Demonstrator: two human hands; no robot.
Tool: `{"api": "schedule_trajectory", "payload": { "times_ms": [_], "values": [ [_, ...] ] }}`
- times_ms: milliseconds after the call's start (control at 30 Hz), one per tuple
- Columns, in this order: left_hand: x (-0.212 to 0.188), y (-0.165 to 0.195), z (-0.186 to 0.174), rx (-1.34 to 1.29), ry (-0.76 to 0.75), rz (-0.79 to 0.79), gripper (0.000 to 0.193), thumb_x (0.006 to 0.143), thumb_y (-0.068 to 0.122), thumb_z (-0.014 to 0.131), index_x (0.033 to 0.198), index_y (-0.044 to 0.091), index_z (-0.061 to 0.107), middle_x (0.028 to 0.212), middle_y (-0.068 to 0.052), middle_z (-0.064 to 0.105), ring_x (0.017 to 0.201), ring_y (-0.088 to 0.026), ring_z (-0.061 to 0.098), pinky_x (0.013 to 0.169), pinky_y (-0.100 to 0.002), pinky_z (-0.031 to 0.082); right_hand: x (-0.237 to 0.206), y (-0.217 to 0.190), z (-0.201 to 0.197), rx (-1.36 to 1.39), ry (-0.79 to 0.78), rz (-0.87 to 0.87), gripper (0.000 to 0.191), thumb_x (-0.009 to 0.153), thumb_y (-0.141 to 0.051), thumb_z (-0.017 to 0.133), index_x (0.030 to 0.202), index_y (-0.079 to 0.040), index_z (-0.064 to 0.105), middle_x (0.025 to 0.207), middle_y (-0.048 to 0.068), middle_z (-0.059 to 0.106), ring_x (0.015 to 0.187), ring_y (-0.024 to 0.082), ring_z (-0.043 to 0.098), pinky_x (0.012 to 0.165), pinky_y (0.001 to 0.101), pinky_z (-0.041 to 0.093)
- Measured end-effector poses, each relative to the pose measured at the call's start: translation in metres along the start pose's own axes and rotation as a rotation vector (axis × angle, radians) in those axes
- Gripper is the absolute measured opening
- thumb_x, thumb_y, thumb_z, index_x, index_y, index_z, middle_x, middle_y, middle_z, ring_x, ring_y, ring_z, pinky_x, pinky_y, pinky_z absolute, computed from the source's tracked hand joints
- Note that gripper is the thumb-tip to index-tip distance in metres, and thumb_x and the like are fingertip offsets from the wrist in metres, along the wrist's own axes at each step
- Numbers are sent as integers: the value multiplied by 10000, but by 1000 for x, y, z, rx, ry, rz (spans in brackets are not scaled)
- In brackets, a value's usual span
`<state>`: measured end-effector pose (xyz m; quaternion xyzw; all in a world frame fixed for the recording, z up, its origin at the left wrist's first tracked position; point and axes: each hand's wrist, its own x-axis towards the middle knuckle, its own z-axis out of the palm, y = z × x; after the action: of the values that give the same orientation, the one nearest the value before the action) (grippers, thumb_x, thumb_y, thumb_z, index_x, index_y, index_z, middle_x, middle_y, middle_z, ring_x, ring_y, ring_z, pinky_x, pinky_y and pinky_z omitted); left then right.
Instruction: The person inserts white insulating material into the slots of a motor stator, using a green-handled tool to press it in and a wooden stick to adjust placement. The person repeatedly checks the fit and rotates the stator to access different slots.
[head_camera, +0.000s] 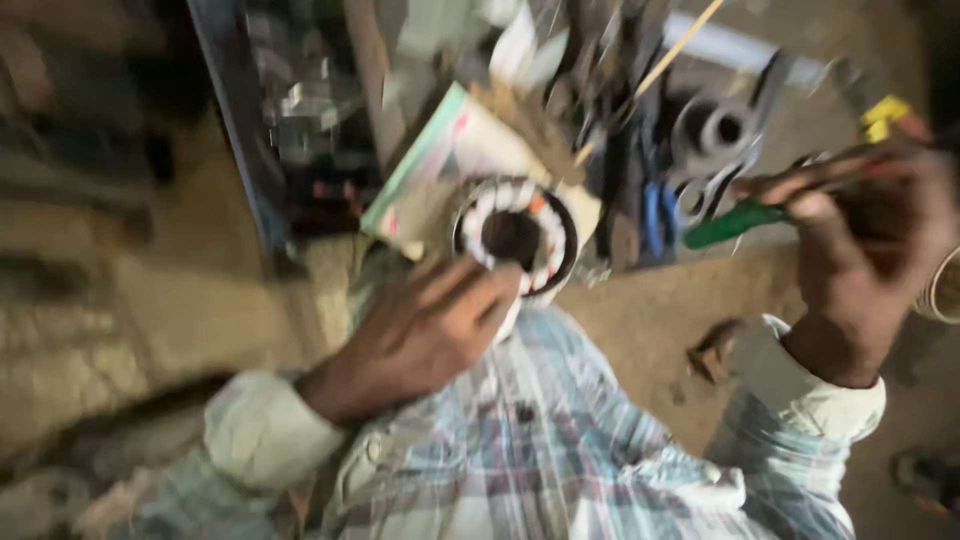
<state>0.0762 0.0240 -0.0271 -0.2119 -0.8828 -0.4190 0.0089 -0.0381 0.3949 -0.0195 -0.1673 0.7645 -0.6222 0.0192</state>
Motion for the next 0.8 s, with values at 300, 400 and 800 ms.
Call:
{"api": "schedule_trajectory", "payload": {
  "times_ms": [300,400,800],
  "values": [
    [-17,-5,11,83,160,142,122,941,77,714,1009,-23,699,809,-96,633,720,-235,635,622,-368,530,-66,-31,49,120,143,-169,239,1198,-213,434,1318,-69,582,951,159,706,876,231,744,978,505,646],
    [-21,-4,7,52,103,103,125,963,80,737,1022,-29,722,786,-66,633,651,-185,630,555,-330,521,-62,-48,64,125,122,-268,174,1203,-174,446,1217,-103,604,914,85,650,798,195,688,891,449,611],
    [-41,-32,34,24,196,213,284,939,55,736,1221,51,766,937,-30,522,703,-125,626,602,-293,545,-48,-41,93,422,-3,-480,326,1077,-428,395,858,-187,396,708,-64,326,544,81,229,461,282,283]
  ]
}}
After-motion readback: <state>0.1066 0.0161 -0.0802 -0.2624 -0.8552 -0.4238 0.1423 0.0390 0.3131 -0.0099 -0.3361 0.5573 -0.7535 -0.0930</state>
